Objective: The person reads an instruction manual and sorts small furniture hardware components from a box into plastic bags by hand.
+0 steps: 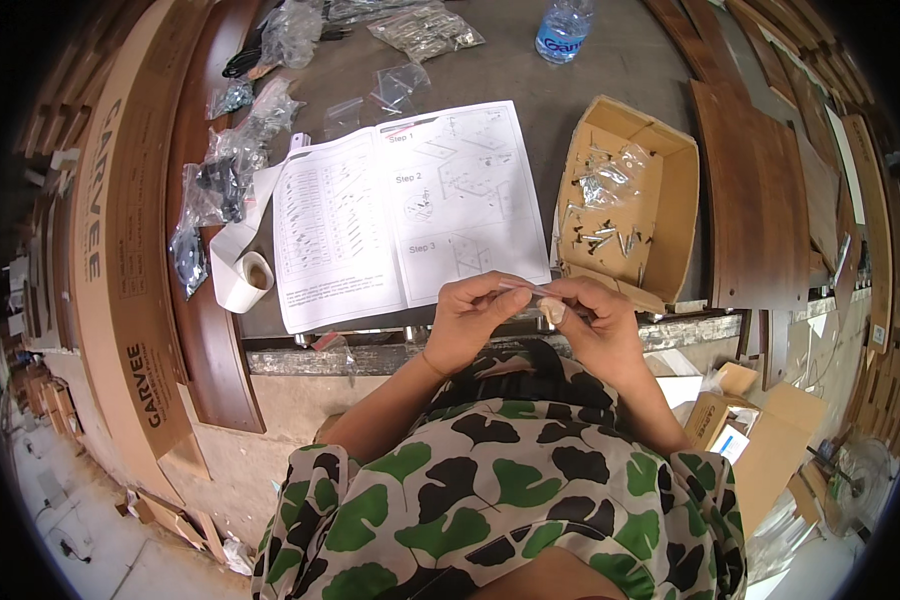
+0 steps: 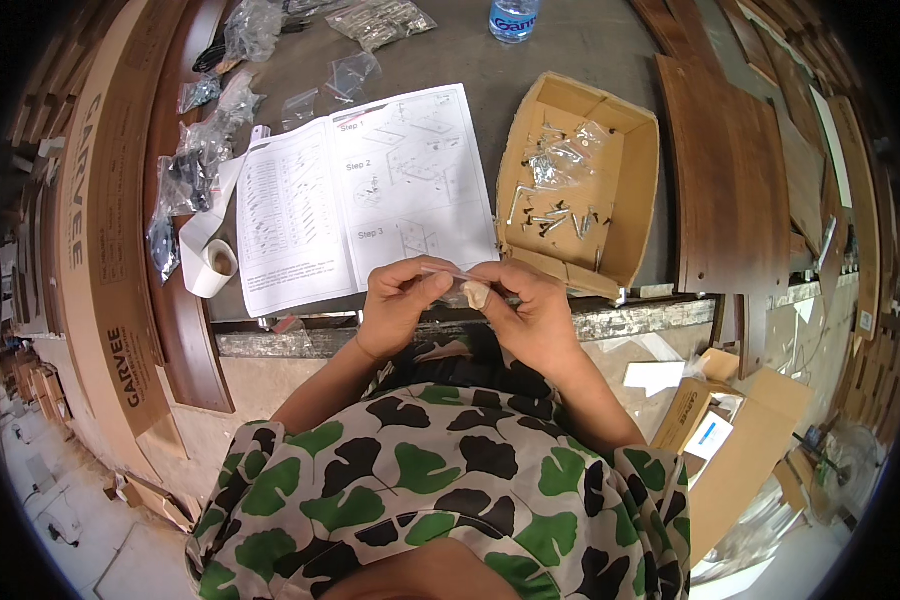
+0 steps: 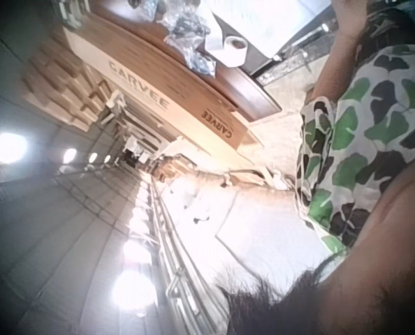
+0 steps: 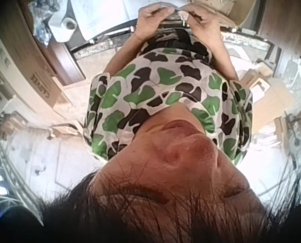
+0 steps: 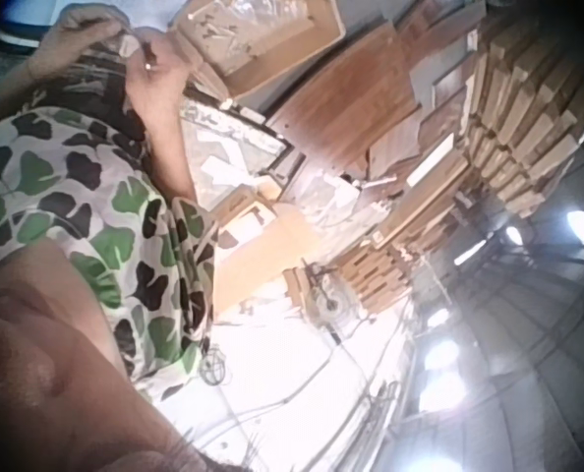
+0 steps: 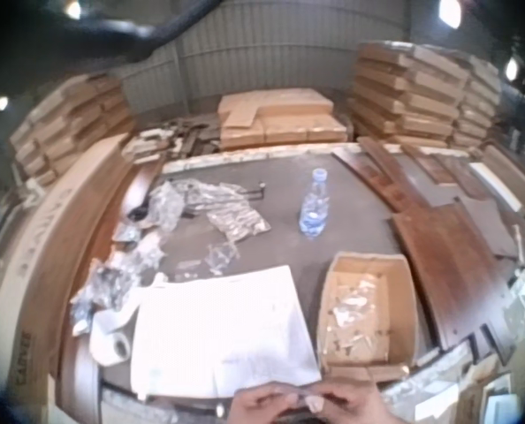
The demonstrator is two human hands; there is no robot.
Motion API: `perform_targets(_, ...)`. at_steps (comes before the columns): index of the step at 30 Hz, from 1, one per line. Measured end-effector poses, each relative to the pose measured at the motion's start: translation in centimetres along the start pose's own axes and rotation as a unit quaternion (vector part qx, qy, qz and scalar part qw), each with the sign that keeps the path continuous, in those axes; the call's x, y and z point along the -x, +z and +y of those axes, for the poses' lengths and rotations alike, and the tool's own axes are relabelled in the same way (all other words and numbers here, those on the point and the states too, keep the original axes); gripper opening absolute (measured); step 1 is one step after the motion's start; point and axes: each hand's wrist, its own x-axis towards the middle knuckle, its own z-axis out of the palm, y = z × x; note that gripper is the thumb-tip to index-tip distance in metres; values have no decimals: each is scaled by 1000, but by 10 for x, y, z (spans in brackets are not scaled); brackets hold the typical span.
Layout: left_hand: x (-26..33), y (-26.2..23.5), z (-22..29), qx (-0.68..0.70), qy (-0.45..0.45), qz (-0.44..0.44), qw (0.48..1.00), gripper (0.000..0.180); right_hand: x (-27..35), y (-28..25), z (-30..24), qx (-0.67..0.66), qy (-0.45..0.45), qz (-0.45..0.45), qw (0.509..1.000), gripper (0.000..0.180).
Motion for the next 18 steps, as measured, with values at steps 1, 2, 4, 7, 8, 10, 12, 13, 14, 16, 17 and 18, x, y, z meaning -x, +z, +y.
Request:
perform_targets(1,1,0,2,-3,-5,4,1000,15,1,1,-2,-9,12,6,1000,13)
perform_targets(2,1,1,3,-5,-9,7,1000,16,2,2,-3,-17,24,12,999,13)
perform_targets(4,0,2,2,-5,4,11,1000,16,2,2,-7,-17,24,17,999,12)
perform_targets(7,-1,1,0,-25,6,12,1000,16,3,0,-7,-45,33,21,998,12)
perform_targets(8,-3,1,-1,-35,3,11,999,16,4,-1,-6,-59,37,22,997,11)
perform_targets(10,-5,4,0,-22,9,14,1000,16,2,-2,-4,-68,34,29,997,10)
perform_targets(12,-7,6,1,-19,10,18,1000,16,2,-3,-2,-42,8,32,999,9)
perform_targets(13,-7,6,1,-23,8,21,999,16,2,-3,-2,-11,-15,33,999,9)
perform_targets(14,-8,7,1,-26,7,23,999,15,1,-3,-2,20,-39,32,998,9)
perform_targets(16,-7,8,2,-31,15,29,999,15,0,-2,-9,-32,0,38,999,8)
perform_targets(17,-7,9,3,-33,21,33,999,15,0,0,-12,-57,19,39,997,8)
perform_targets(18,-5,8,4,-16,7,27,999,14,-1,2,-12,-63,31,40,997,8)
